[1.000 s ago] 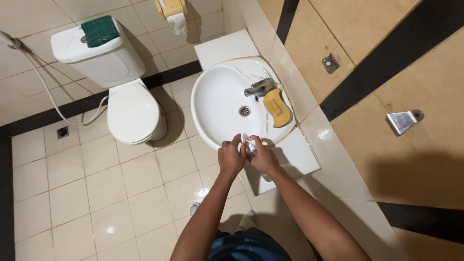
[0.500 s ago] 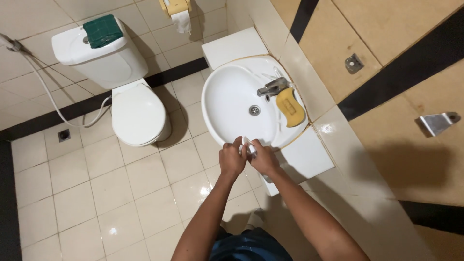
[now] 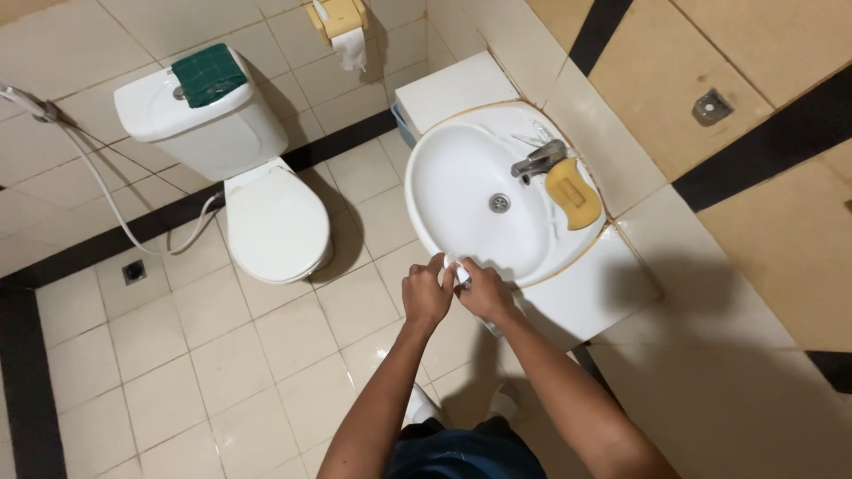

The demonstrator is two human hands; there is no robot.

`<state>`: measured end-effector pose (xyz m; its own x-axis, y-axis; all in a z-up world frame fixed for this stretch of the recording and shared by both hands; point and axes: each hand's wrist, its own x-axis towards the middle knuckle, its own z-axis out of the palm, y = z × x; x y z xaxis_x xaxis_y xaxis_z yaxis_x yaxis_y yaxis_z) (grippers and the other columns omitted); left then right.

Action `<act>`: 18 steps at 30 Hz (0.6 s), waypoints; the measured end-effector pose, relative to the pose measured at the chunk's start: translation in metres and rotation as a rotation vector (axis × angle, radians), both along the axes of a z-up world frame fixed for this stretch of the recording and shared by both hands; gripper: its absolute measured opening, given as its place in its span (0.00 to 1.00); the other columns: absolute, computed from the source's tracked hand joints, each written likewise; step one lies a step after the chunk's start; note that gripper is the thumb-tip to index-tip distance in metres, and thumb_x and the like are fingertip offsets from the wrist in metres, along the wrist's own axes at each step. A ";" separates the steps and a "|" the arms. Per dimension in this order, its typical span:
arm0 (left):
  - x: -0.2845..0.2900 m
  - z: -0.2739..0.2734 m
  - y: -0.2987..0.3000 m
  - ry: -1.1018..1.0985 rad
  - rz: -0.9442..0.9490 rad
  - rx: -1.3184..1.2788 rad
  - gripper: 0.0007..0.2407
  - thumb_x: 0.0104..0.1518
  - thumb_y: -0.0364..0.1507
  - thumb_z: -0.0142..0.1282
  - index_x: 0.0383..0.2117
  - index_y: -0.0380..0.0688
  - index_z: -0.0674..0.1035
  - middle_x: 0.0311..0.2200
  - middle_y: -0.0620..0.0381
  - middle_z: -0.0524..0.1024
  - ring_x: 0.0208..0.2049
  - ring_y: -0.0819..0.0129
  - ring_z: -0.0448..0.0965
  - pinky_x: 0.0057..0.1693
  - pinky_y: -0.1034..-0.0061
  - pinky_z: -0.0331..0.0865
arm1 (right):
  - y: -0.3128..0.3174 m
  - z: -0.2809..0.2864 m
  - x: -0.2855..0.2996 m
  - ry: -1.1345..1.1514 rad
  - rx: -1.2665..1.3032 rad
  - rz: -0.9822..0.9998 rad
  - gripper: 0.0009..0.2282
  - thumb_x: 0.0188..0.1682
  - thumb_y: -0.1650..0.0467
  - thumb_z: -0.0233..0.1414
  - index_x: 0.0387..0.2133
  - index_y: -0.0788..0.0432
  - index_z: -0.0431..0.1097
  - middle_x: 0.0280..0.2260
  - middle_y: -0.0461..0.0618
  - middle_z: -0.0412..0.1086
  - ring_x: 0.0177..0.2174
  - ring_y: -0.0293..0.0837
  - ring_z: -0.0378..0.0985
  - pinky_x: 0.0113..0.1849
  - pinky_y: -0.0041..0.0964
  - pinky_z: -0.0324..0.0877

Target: The person places a green cloth on the toilet tank, then uses a white tissue to wipe the sink area. They pick up a yellow sponge and scrub the sink basin and surrounding counter surfaces. The person then returns the sponge to the sink and continues wiping the counter with the tissue.

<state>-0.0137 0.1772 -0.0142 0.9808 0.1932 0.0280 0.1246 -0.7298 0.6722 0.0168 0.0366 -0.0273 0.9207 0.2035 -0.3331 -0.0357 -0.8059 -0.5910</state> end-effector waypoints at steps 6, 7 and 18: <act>0.003 -0.003 0.046 -0.046 -0.037 0.044 0.15 0.60 0.36 0.58 0.48 0.40 0.82 0.28 0.40 0.82 0.36 0.46 0.80 0.43 0.55 0.75 | 0.042 -0.013 -0.004 -0.061 0.120 -0.021 0.23 0.42 0.65 0.61 0.52 0.46 0.63 0.29 0.58 0.78 0.34 0.63 0.82 0.37 0.57 0.74; 0.006 0.001 0.051 -0.051 -0.045 0.042 0.15 0.60 0.36 0.58 0.48 0.40 0.82 0.28 0.40 0.82 0.36 0.46 0.80 0.43 0.55 0.75 | 0.048 -0.004 -0.003 -0.065 0.118 -0.028 0.23 0.42 0.65 0.61 0.52 0.46 0.63 0.29 0.58 0.78 0.34 0.63 0.82 0.37 0.57 0.74; 0.013 0.013 0.069 -0.060 0.006 -0.013 0.14 0.60 0.35 0.58 0.49 0.44 0.82 0.29 0.42 0.82 0.38 0.45 0.80 0.46 0.54 0.74 | 0.069 -0.005 0.021 -0.050 -0.095 0.035 0.21 0.44 0.65 0.58 0.52 0.47 0.64 0.32 0.61 0.76 0.34 0.65 0.81 0.37 0.58 0.75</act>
